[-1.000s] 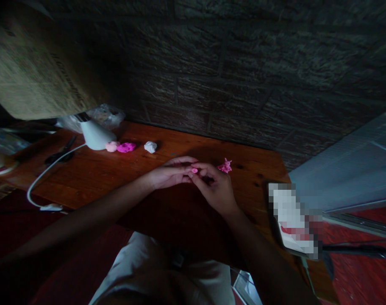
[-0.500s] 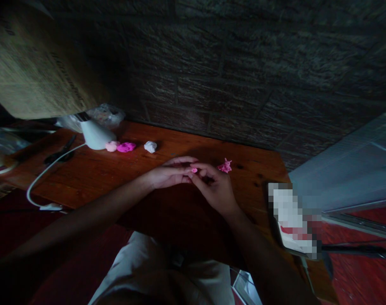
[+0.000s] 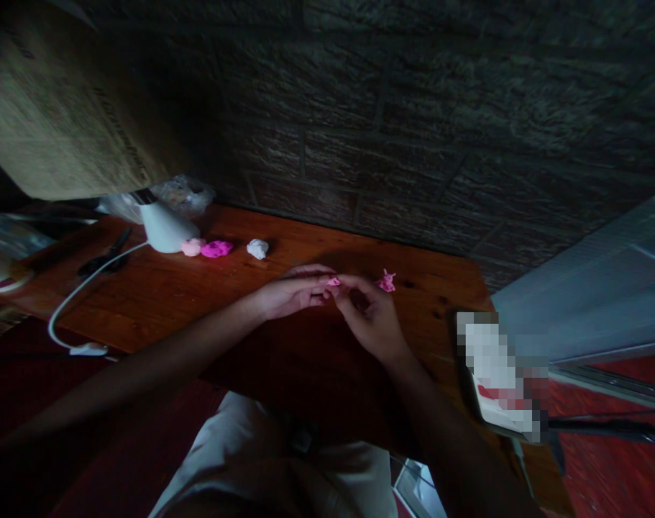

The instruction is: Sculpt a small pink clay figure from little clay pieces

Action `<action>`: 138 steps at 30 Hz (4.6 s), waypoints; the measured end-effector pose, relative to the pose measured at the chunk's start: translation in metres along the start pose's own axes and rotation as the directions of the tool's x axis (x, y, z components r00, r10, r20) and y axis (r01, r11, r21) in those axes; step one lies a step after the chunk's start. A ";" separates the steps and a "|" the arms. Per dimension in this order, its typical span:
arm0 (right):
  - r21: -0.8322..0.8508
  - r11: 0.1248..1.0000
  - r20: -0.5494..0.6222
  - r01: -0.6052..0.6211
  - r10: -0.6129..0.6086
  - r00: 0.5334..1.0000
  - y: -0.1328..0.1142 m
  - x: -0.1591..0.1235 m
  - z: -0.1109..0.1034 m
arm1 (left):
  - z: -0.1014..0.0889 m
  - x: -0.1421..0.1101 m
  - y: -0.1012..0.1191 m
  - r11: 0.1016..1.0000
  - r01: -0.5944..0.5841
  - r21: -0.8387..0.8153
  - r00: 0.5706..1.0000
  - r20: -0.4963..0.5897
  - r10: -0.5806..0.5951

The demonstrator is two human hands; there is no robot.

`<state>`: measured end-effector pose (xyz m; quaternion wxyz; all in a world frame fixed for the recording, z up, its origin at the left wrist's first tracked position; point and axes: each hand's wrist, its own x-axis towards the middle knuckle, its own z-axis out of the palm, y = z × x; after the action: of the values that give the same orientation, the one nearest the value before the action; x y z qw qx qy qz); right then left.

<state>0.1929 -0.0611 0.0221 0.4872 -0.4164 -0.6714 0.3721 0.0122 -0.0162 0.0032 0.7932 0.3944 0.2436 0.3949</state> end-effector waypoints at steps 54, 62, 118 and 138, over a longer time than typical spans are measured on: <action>0.038 0.995 -0.194 -0.098 0.103 0.975 -0.001 0.014 -0.044 | 0.005 -0.002 0.004 0.882 -0.189 0.431 0.975 -0.022 0.220; -0.109 0.978 -0.113 -0.175 0.163 0.980 -0.001 0.019 -0.100 | 0.001 0.000 0.003 0.900 -0.112 0.422 0.967 -0.164 0.197; 0.038 0.997 0.177 -0.060 0.052 0.983 -0.007 0.009 -0.036 | 0.011 -0.005 0.000 0.875 -0.133 0.466 0.988 0.127 0.083; -0.410 0.910 0.052 -0.062 0.091 0.994 -0.001 0.016 -0.104 | 0.011 -0.004 -0.002 0.813 -0.074 0.578 0.997 0.031 0.068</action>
<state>0.2899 -0.0370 0.0545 0.3510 -0.5214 -0.7340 0.2572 0.0185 -0.0245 0.0083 0.6217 0.6274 0.3335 0.3296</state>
